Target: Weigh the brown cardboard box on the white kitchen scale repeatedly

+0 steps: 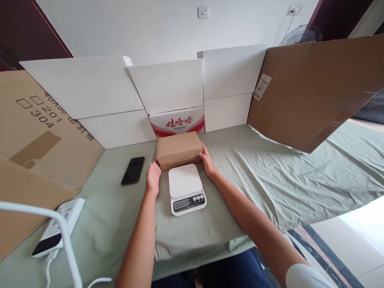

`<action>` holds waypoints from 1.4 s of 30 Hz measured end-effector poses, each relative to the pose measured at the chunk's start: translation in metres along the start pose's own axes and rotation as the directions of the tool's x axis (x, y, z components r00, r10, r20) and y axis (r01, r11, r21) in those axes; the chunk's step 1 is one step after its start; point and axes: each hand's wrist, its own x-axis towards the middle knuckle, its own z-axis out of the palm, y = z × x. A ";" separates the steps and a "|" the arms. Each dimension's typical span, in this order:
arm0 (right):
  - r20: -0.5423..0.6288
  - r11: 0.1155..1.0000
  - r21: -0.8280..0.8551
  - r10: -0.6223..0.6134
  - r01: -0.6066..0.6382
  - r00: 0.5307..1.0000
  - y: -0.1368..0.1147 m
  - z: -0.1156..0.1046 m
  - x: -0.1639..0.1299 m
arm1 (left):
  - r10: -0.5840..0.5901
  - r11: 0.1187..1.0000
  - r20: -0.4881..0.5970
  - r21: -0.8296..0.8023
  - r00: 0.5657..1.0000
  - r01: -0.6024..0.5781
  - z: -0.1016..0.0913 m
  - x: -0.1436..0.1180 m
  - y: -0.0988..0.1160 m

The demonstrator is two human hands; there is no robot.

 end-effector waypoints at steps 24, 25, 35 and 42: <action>0.044 0.982 -0.172 -0.076 0.083 0.996 -0.058 -0.005 -0.108 | 0.262 0.963 -0.113 0.091 0.958 -0.252 -0.026 -0.126 -0.002; 0.041 0.982 -0.170 -0.077 0.083 0.996 -0.059 -0.004 -0.108 | 0.258 0.964 -0.109 0.089 0.960 -0.249 -0.026 -0.125 -0.002; -0.103 0.979 -0.154 -0.148 0.132 0.984 -0.057 -0.010 -0.105 | 0.342 0.939 -0.080 0.058 0.936 -0.339 -0.023 -0.133 0.009; -0.342 0.988 -0.076 -0.151 0.133 0.927 -0.061 -0.022 -0.088 | 0.390 0.921 -0.158 0.039 0.907 -0.388 -0.022 -0.131 0.020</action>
